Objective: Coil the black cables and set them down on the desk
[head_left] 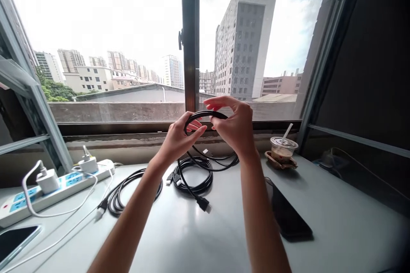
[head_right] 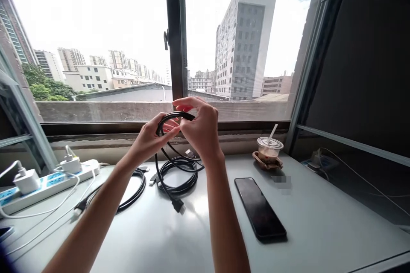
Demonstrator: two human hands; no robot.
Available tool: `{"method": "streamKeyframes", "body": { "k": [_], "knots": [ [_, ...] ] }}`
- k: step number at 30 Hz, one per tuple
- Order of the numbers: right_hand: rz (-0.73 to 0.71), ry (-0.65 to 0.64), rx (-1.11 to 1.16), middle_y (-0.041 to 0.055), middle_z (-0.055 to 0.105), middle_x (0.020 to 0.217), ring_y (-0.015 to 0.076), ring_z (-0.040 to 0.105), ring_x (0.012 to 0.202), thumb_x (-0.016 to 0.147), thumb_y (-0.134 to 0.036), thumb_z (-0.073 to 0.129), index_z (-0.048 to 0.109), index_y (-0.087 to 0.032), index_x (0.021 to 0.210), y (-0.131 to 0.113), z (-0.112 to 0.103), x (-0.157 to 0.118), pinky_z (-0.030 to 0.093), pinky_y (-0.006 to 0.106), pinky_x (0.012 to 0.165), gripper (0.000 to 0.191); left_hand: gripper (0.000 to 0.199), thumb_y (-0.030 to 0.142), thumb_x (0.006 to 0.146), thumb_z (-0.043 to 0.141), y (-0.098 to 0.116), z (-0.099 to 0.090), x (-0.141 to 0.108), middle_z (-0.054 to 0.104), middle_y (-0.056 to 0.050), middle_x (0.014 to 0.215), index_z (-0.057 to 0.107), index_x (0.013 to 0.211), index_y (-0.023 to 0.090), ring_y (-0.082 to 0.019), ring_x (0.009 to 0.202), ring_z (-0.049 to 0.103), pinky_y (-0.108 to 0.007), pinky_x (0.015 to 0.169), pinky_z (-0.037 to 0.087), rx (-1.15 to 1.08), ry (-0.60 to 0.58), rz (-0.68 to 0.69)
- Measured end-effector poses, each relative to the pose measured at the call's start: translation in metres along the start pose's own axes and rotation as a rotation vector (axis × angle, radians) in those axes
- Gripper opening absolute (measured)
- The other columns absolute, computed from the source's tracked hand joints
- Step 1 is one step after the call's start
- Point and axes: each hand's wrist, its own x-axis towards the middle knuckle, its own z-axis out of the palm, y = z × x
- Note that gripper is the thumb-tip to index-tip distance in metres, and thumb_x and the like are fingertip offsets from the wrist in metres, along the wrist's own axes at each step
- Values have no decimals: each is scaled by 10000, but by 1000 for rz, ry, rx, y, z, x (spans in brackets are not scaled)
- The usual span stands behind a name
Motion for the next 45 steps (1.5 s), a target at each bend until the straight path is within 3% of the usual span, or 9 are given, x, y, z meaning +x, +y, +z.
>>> {"method": "streamKeyframes", "body": {
  "k": [6,10,15,19,24,29,35,39,45],
  "knots": [
    [-84,197,42,-6,654,839,130,603,811,658,1,458,681,-211,842,-8,8,0,540,290,793,359,322,457,765,612,-13,1,3,589,-4,485,582,644,160,-145,452,602,-235,489,477,-302,185,-227],
    [-18,319,109,13,632,904,134,595,835,699,-43,475,654,-226,876,-10,12,0,562,239,647,311,433,473,784,581,-19,-2,5,490,11,389,502,482,173,-135,461,613,-201,482,457,-441,211,-441],
    [147,90,147,36,640,936,142,618,844,749,-175,562,637,-200,1019,0,19,2,545,208,559,282,543,487,830,503,-15,-2,6,199,86,343,235,455,200,-36,258,245,-176,293,205,-717,310,-429],
    [317,-202,316,-8,619,683,79,552,476,772,-421,612,645,-172,1006,4,16,3,453,179,379,343,541,487,839,469,-18,2,6,183,88,350,203,468,197,-26,261,161,-176,285,151,-779,309,-460],
    [481,-229,557,-81,478,476,15,348,317,781,-335,592,695,-146,935,-5,5,2,285,135,287,264,365,401,830,474,-38,26,0,425,49,420,439,535,189,-94,404,540,-203,502,473,-681,57,-676],
    [550,-15,616,-113,367,401,15,265,304,696,-243,618,706,-131,896,-17,8,1,223,152,279,245,443,523,796,460,-48,40,-10,599,-60,481,574,571,158,-200,460,613,-305,511,509,-594,-182,-817],
    [454,-33,659,-121,298,348,27,213,285,640,-205,642,720,-161,885,-29,11,-4,131,192,289,261,782,745,737,312,-43,37,-13,688,-130,658,688,848,69,-248,670,678,-365,793,510,-769,-928,-885],
    [432,-17,775,-117,266,315,34,163,283,612,-210,656,713,-183,783,-30,6,-3,98,212,290,182,477,497,835,420,-42,43,-10,717,-107,840,639,998,107,-223,835,673,-383,948,423,-1045,-578,-663],
    [557,152,859,-109,286,355,32,203,315,587,-200,586,678,-181,727,7,2,5,191,174,297,169,240,359,893,492,-34,23,-1,697,-58,733,523,780,150,-209,812,695,-332,851,481,-1164,-110,-423]
  ]
}}
